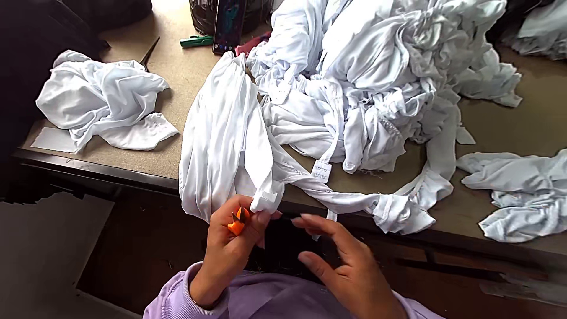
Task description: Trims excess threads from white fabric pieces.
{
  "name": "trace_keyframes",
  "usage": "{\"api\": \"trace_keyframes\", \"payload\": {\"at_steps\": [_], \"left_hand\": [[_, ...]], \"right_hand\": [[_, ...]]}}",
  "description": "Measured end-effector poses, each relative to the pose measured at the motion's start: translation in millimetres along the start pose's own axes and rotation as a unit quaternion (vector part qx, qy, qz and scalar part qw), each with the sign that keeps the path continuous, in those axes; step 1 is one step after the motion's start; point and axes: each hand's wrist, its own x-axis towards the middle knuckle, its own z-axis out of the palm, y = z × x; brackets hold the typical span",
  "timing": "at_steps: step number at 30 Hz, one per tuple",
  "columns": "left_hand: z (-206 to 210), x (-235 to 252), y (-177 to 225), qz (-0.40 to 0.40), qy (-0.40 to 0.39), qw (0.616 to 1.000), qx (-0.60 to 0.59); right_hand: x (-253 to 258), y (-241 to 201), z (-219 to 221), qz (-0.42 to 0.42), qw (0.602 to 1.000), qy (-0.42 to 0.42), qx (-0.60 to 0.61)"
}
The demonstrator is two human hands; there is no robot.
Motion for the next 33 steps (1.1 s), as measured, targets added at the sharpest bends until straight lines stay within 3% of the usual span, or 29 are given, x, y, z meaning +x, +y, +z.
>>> {"api": "trace_keyframes", "payload": {"at_steps": [2,9,14,16,19,26,33], "left_hand": [[9,-1,2,-0.044,-0.032,0.994,-0.099],[11,-11,6,0.067,-0.109,0.992,0.020],[2,-15,4,0.116,-0.061,0.985,0.108],[0,-17,-2,0.115,-0.080,0.980,0.142],[2,-20,-9,0.110,-0.113,0.970,0.183],[1,-16,3,0.096,-0.038,0.986,0.130],[13,-11,-1,0.094,-0.061,0.973,0.202]], "right_hand": [[12,-5,7,-0.010,0.997,-0.009,0.071],[38,-9,6,-0.060,0.990,-0.021,0.128],[34,-7,-2,-0.094,0.990,0.109,0.003],[30,-5,-3,-0.106,0.984,0.143,-0.032],[23,-3,3,-0.118,0.981,0.151,0.007],[10,4,6,-0.138,0.977,0.160,0.002],[10,0,14,-0.114,0.979,0.167,0.019]]}}
